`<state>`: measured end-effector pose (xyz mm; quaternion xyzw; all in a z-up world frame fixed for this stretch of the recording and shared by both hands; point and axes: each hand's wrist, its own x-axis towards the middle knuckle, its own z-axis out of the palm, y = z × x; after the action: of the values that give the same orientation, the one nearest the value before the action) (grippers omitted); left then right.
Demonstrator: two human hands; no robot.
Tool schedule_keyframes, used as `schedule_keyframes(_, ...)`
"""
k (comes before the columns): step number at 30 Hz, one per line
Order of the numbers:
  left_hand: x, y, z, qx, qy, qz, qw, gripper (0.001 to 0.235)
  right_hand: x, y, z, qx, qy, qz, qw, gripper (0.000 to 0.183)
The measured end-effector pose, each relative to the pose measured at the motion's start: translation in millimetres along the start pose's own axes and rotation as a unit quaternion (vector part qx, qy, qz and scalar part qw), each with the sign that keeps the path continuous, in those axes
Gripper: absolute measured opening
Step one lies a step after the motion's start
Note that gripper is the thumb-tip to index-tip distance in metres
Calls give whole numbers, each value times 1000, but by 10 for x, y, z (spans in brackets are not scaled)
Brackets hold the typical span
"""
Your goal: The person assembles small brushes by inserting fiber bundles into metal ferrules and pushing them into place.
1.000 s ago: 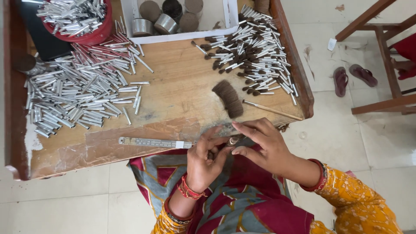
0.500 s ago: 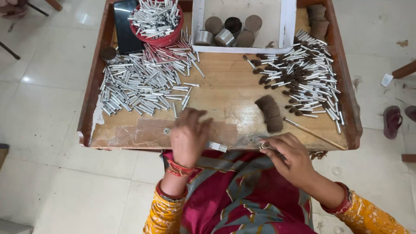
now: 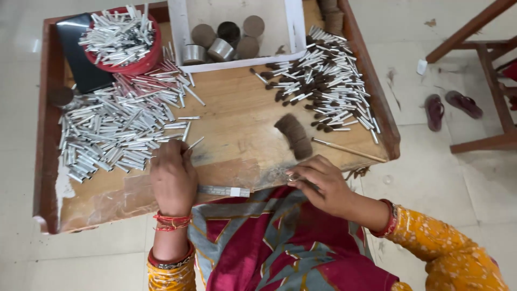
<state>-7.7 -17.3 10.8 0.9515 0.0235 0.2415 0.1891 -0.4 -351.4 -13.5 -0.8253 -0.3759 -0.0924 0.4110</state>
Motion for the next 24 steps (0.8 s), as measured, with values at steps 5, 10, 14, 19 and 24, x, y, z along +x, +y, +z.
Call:
schedule_keyframes(5, -44, 31, 11, -21, 45, 14, 999, 11, -21, -7, -40, 8, 1, -9, 1000, 32)
schedule_keyframes(10, -121, 33, 3, -17, 80, 10, 997, 11, -32, 42, -2, 4, 5, -9, 1000, 31)
schedule_keyframes(14, -198, 333, -117, 42, 108, 14, 993, 20, -42, 37, 0, -2, 5, -4, 1000, 28)
schedule_keyframes(19, -512, 887, -47, -160, 53, 1, 986, 20, -40, 73, 17, -5, 6, 2, 1000, 27)
schedule_keyframes(24, -676, 1384, 137, -274, -7, 47, 961, 27, -50, 49, -13, -26, 7, 10, 1000, 33)
